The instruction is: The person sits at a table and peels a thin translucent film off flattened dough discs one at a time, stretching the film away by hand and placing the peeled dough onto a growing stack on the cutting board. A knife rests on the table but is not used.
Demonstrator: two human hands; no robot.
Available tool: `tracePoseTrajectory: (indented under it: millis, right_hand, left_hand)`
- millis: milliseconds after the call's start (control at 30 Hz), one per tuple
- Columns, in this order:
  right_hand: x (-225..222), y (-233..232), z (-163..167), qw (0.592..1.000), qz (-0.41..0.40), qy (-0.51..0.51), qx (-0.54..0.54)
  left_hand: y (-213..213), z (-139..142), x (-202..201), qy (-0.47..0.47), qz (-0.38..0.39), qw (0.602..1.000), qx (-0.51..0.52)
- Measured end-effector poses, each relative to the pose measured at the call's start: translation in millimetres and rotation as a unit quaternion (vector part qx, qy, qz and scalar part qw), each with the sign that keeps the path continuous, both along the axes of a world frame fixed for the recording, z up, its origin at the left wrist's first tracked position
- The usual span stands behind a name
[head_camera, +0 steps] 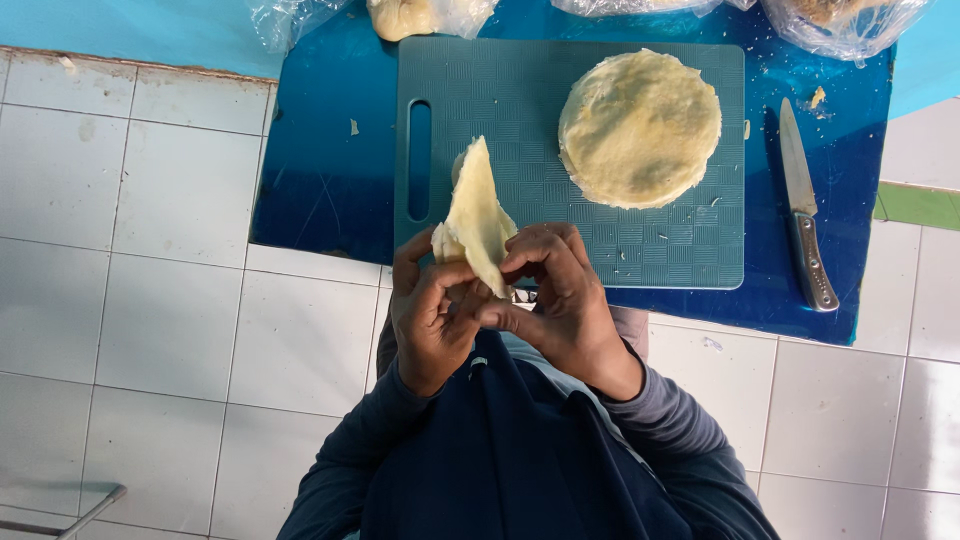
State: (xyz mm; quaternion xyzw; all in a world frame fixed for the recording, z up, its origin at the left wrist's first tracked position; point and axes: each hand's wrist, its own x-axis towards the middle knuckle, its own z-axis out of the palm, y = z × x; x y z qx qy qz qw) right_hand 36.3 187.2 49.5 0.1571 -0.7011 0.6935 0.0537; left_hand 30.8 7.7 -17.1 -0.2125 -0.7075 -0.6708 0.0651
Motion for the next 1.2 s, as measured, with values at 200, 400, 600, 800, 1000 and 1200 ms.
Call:
tracePoseTrajectory:
  millis: [200,400,600,800,1000,1200]
  right_hand:
    - [-3.8,4.8,-3.8,0.993,-0.089,-0.070,-0.022]
    - [-4.5,-1.9,-6.0,0.988,-0.124,-0.011,0.093]
    - [-4.3,-5.3,-3.9,0.980,-0.081,0.072,0.169]
    - [-6.7,-4.8,-6.2,0.992,-0.110,-0.053,0.015]
    - [-0.1,-11.8,-2.6,0.968,-0.130,0.104,0.188]
    - [-3.4,-11.7,-15.0,0.987,-0.150,-0.018,0.058]
  left_hand:
    - [4.5,-6.1,-3.3,-0.011,0.031,0.999,0.035]
    - [7.8,8.0,-12.5,0.026,-0.006,0.996,0.087]
    - [3.4,4.7,-11.9,0.052,0.064,0.997,0.004]
    - [1.8,-3.4,-17.2,0.042,0.176,0.981,-0.064]
    - [1.2,9.1,-19.3,0.190,0.191,0.952,-0.142]
    - [3.5,1.7,-15.7,0.121,0.170,0.977,-0.042]
